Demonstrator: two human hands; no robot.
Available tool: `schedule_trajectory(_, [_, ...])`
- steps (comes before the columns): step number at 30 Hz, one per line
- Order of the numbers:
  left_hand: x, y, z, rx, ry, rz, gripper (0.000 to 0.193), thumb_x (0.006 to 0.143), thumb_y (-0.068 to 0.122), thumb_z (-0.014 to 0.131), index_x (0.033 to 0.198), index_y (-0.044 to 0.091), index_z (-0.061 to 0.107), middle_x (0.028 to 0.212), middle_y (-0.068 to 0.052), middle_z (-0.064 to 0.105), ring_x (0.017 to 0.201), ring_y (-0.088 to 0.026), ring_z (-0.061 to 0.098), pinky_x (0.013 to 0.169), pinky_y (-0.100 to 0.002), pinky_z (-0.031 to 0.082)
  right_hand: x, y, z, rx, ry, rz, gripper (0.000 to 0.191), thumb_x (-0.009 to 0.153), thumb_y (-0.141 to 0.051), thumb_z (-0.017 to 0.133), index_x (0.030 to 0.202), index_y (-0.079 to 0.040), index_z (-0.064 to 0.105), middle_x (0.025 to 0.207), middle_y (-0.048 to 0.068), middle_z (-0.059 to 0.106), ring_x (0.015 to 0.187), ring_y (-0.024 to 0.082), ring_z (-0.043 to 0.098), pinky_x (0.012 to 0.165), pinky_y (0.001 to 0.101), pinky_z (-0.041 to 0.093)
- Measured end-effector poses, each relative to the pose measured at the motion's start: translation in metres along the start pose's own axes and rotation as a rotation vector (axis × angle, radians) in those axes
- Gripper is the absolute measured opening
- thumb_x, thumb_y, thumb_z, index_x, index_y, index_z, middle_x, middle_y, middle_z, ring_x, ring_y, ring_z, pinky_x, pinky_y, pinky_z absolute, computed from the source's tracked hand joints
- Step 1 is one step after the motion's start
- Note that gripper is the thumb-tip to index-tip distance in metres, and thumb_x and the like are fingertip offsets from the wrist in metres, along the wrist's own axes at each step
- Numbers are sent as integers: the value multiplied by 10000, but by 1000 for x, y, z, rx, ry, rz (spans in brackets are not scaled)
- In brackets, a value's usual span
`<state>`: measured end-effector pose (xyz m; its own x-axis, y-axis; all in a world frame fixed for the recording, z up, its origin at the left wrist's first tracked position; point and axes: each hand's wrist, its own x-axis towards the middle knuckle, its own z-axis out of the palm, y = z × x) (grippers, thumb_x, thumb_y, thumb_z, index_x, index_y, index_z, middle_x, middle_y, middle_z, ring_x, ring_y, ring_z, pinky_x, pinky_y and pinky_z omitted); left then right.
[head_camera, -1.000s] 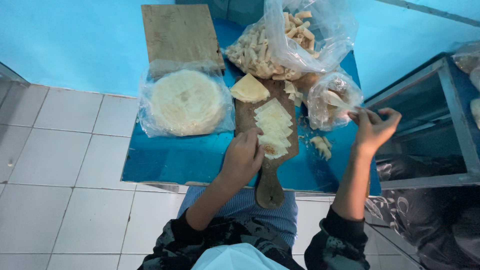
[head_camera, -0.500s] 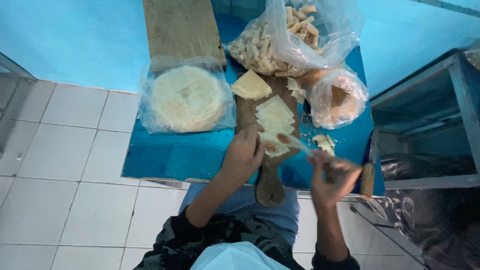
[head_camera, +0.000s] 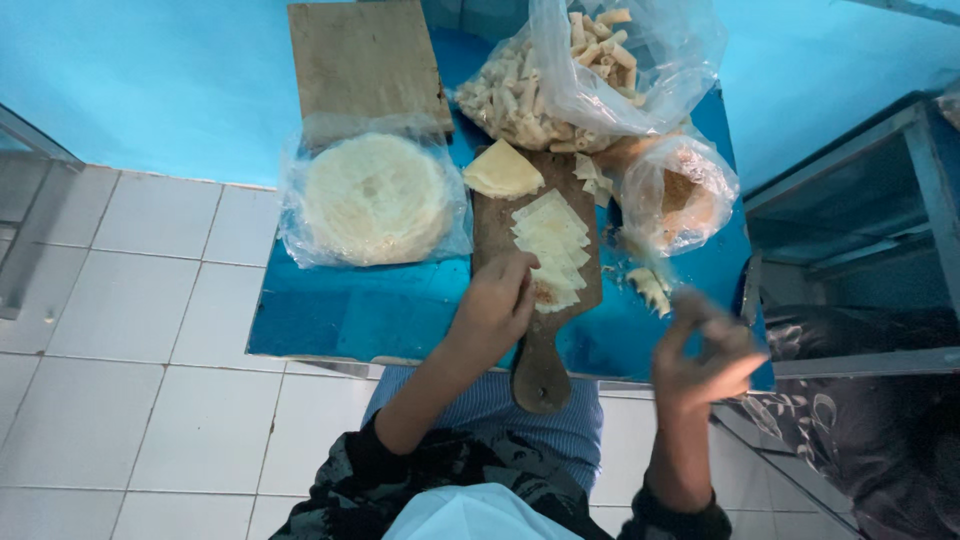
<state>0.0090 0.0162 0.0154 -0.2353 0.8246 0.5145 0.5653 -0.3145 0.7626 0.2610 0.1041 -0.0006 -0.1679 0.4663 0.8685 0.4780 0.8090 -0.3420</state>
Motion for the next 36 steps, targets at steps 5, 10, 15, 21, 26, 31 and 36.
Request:
schedule_trajectory(5, [0, 3, -1, 12, -12, 96, 210, 978, 6, 606, 1178, 43, 555, 1029, -199, 639, 976, -422, 620, 833, -497, 493, 53, 33, 20, -65, 133, 290, 281, 1140, 38, 686, 1310, -1, 466, 1193, 179, 708, 1044, 301, 781, 916, 337, 650])
schedule_trajectory(10, [2, 2, -3, -7, -62, 107, 280, 926, -33, 578, 1198, 36, 568, 988, -183, 633, 970, -421, 606, 849, -500, 479, 53, -3, 37, -366, -193, 99, 632, 934, 73, 659, 1515, 24, 416, 1391, 305, 614, 1173, 513, 626, 988, 499, 524])
schedule_trajectory(15, [1, 0, 0, 85, -90, 142, 279, 897, -24, 600, 1173, 10, 577, 1033, -178, 612, 963, -399, 610, 835, -481, 479, 21, -61, 46, -66, -357, 395, 618, 818, -80, 835, 1362, -42, 545, 1039, 125, 751, 949, 270, 743, 764, 372, 575])
schedule_trajectory(21, [2, -3, 5, 165, -62, 181, 159, 867, -2, 643, 1025, 10, 632, 1011, -154, 593, 955, -374, 605, 832, -467, 486, 13, -78, 63, 10, -343, 478, 635, 793, 6, 812, 1367, -68, 553, 908, 90, 741, 838, 202, 737, 753, 334, 589])
schedule_trajectory(26, [1, -7, 6, 168, -78, 184, 93, 856, 6, 657, 948, 17, 656, 995, -142, 587, 936, -354, 609, 821, -461, 480, 11, -76, 67, 12, -367, 498, 629, 852, 79, 735, 1417, -67, 499, 906, 104, 712, 815, 188, 735, 724, 319, 600])
schedule_trajectory(31, [0, -10, 10, 176, -32, 204, 87, 838, 22, 676, 923, 20, 658, 1001, -143, 587, 947, -358, 597, 828, -461, 479, 14, -75, 68, 34, -383, 457, 672, 825, 61, 756, 1415, -47, 453, 947, 129, 704, 821, 216, 731, 700, 331, 597])
schedule_trajectory(36, [-1, -14, 12, 190, -40, 205, 81, 851, 25, 676, 932, 22, 666, 1009, -143, 587, 964, -350, 594, 835, -453, 479, 15, -77, 70, -38, -425, 537, 662, 819, 60, 739, 1406, -66, 460, 861, 107, 710, 772, 237, 734, 668, 358, 573])
